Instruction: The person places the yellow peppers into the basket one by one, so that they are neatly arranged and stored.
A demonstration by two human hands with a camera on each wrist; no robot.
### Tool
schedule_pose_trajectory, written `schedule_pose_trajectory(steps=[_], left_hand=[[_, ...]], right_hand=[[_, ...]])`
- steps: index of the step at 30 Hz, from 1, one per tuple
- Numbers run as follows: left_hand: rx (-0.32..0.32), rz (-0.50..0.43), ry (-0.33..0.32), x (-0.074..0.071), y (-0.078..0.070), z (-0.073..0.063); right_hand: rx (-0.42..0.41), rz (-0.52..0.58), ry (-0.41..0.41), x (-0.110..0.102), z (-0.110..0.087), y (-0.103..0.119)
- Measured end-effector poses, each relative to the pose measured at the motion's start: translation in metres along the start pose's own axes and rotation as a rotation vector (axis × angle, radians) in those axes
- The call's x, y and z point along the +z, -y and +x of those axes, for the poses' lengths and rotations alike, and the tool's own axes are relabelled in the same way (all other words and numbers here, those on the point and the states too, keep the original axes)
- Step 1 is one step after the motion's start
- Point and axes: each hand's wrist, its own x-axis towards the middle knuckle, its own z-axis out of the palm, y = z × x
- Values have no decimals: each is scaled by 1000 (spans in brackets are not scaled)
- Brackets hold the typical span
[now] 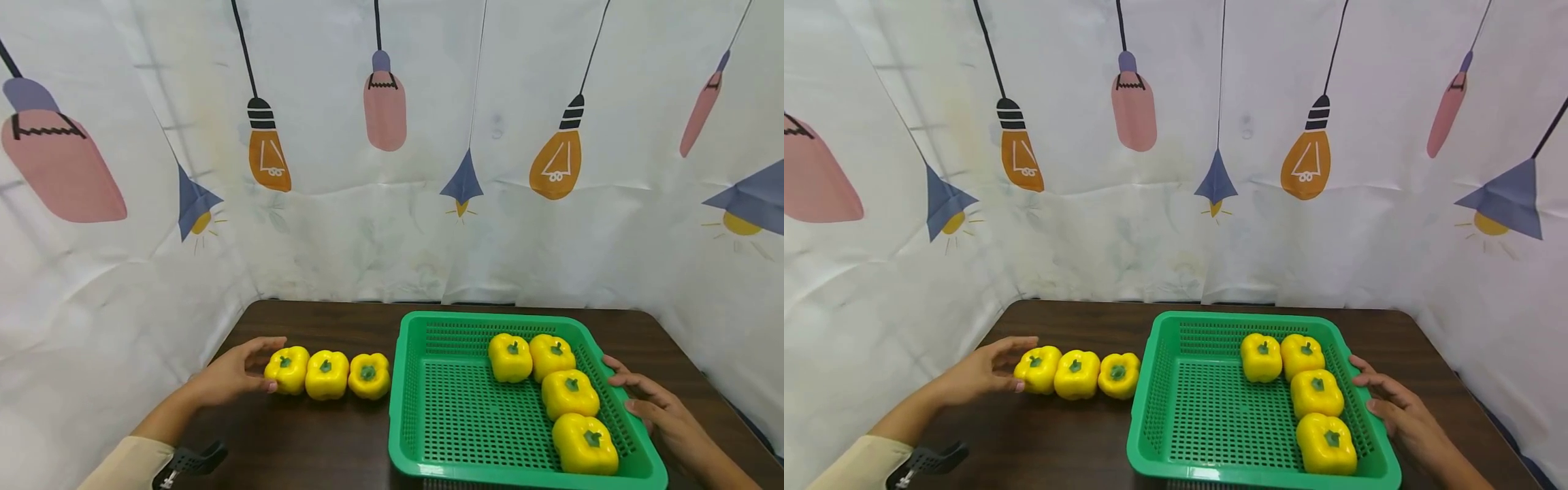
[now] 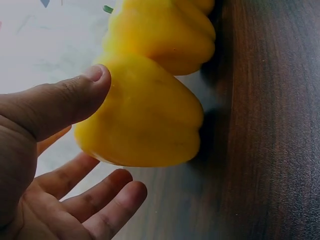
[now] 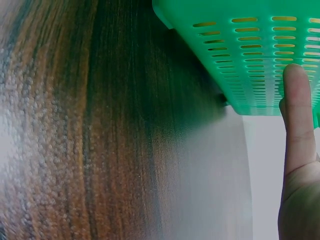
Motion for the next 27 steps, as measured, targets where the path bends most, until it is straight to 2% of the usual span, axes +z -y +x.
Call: schedule_pose_trajectory(steps=[7,14,20,27], left_hand=[[9,-52,46,1,5,-2],[21,-129,99,3,4,1],[7,-117,91,2,10,1],[-10,-63,46,0,12,-1]], right_hand=[[22,67,8,3,4,1],[56,63,-12,3,1,5],[53,48,-12,2,1,5],[49,76,-4,1,0,3]])
